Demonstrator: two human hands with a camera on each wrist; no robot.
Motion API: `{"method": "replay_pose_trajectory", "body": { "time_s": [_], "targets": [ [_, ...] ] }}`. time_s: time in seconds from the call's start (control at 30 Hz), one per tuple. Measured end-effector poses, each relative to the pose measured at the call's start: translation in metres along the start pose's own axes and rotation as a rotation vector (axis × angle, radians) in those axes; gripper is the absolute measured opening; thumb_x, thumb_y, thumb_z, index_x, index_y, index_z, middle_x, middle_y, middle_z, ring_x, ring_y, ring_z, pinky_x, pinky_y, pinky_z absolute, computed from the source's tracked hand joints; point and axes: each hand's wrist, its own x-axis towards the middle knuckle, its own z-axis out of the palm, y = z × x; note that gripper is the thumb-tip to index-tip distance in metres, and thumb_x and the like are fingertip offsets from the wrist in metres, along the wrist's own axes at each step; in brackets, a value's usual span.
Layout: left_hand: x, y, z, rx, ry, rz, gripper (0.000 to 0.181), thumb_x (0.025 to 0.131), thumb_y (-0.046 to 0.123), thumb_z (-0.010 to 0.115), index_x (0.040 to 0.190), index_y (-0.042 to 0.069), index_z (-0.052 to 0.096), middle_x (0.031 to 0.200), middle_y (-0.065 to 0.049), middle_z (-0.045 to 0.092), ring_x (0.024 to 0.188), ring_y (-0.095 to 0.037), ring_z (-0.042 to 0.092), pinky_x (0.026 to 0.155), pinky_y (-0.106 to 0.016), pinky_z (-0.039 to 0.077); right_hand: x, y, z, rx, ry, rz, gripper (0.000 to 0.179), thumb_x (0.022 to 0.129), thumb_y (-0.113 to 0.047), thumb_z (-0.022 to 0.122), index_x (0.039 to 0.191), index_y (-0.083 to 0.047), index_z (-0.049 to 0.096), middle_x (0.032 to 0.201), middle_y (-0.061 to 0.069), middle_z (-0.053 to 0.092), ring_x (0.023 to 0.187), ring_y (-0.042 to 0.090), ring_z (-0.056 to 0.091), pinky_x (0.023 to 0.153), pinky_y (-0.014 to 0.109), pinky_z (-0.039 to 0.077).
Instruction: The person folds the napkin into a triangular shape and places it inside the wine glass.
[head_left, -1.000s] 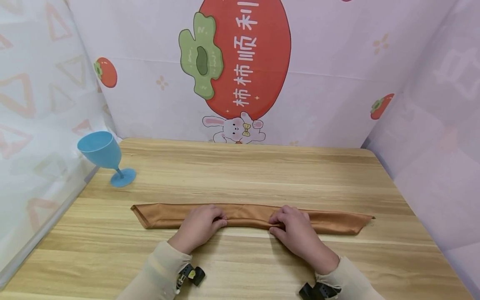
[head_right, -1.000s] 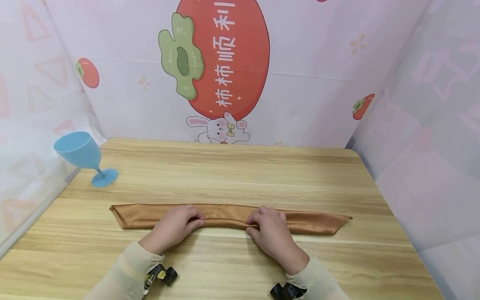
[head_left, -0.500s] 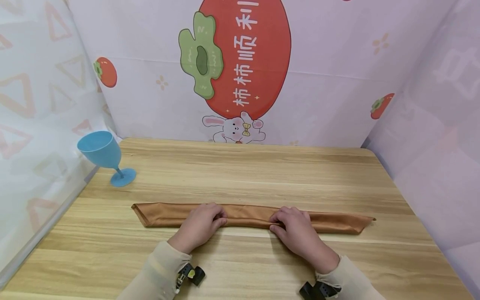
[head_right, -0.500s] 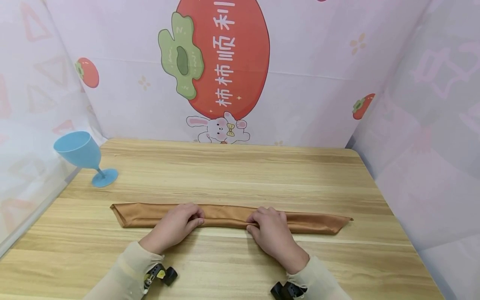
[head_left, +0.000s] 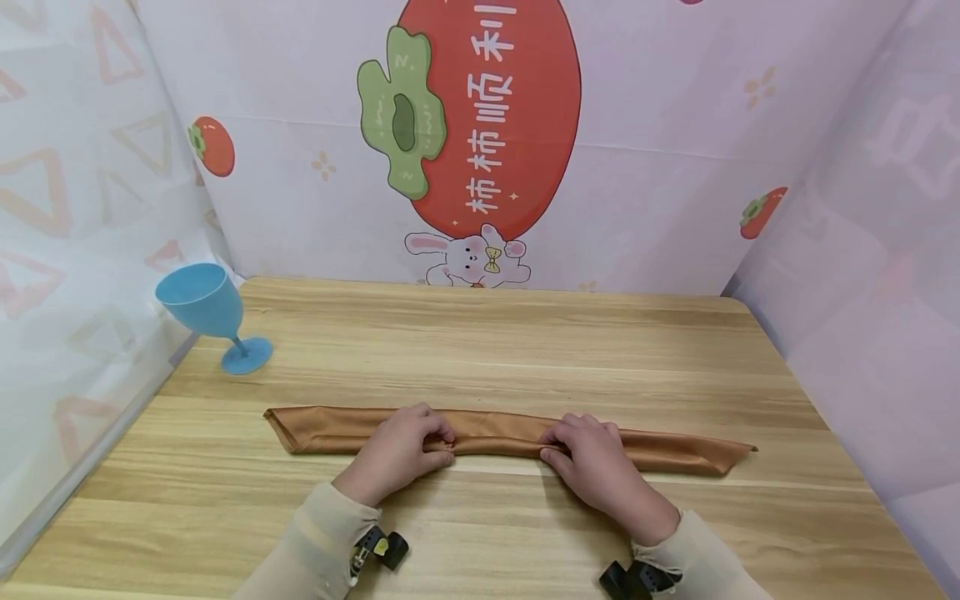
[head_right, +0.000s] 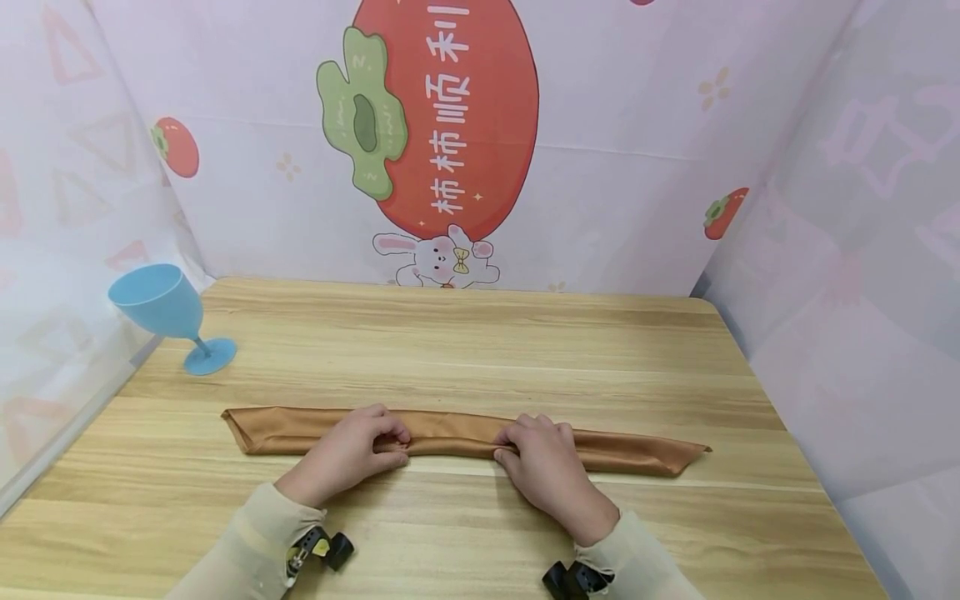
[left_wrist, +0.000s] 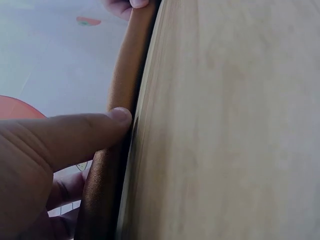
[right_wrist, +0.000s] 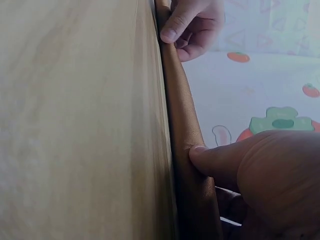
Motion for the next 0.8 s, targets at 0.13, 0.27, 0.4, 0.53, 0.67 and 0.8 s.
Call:
{"method": "replay_pose_trajectory", "body": {
  "time_s": [0.13, 0.27, 0.4, 0.53, 0.67, 0.8],
  "targets": [
    [-0.0005, 0.0007, -0.0001, 0.006, 0.006, 0.012, 0.012, 0.083, 0.024, 0.083, 0.089, 0.024, 0.072, 0.086, 0.012, 0.056, 0.081, -0.010, 0.053, 0.076, -0.036, 0.045, 0.0003, 0.0002, 0.0000, -0.004, -0.014, 0.017, 0.007, 0.087, -0.019, 0.078, 0.090, -0.022, 0.073, 0.082, -0.015, 0.057, 0.085, 0.012, 0.053, 0.078, 0.040, 0.033],
    [-0.0004, 0.0024, 0.0000, 0.056, 0.035, 0.042, 0.009, 0.084, 0.023, 0.082, 0.090, 0.022, 0.075, 0.086, 0.012, 0.060, 0.083, -0.012, 0.057, 0.078, -0.039, 0.046, 0.0006, 0.0009, 0.0005, -0.011, -0.014, 0.024, 0.006, 0.088, -0.019, 0.078, 0.090, -0.022, 0.073, 0.082, -0.014, 0.056, 0.086, 0.012, 0.053, 0.078, 0.039, 0.033],
    [-0.0006, 0.0029, 0.0008, 0.096, 0.047, 0.044, 0.008, 0.085, 0.026, 0.081, 0.091, 0.024, 0.076, 0.086, 0.013, 0.063, 0.084, -0.012, 0.059, 0.078, -0.038, 0.047, 0.0008, 0.0012, 0.0006, -0.015, -0.015, 0.028, 0.005, 0.088, -0.019, 0.078, 0.091, -0.022, 0.074, 0.082, -0.013, 0.056, 0.085, 0.012, 0.052, 0.077, 0.038, 0.032],
    [-0.0011, 0.0037, 0.0007, 0.129, 0.050, 0.031, 0.005, 0.086, 0.028, 0.079, 0.090, 0.026, 0.075, 0.086, 0.015, 0.064, 0.085, -0.011, 0.060, 0.078, -0.040, 0.046, 0.0023, 0.0017, 0.0014, 0.013, -0.014, 0.032, 0.009, 0.088, -0.018, 0.078, 0.090, -0.024, 0.071, 0.080, -0.014, 0.054, 0.081, 0.010, 0.050, 0.074, 0.037, 0.031],
    [-0.0013, 0.0058, -0.0005, 0.156, 0.049, 0.032, 0.004, 0.087, 0.028, 0.078, 0.090, 0.025, 0.075, 0.085, 0.015, 0.063, 0.085, -0.012, 0.061, 0.078, -0.041, 0.046, 0.0028, 0.0029, 0.0026, 0.042, 0.000, 0.030, 0.017, 0.087, -0.017, 0.079, 0.087, -0.027, 0.065, 0.078, -0.016, 0.053, 0.077, 0.009, 0.048, 0.072, 0.035, 0.029],
    [-0.0010, 0.0072, -0.0009, 0.172, 0.057, 0.041, 0.005, 0.088, 0.028, 0.077, 0.090, 0.024, 0.076, 0.083, 0.014, 0.060, 0.079, -0.011, 0.059, 0.073, -0.037, 0.044, 0.0024, 0.0031, 0.0021, 0.030, 0.019, 0.025, 0.014, 0.085, -0.018, 0.081, 0.085, -0.027, 0.070, 0.081, -0.015, 0.056, 0.080, 0.010, 0.050, 0.073, 0.035, 0.030]
  ]
}}
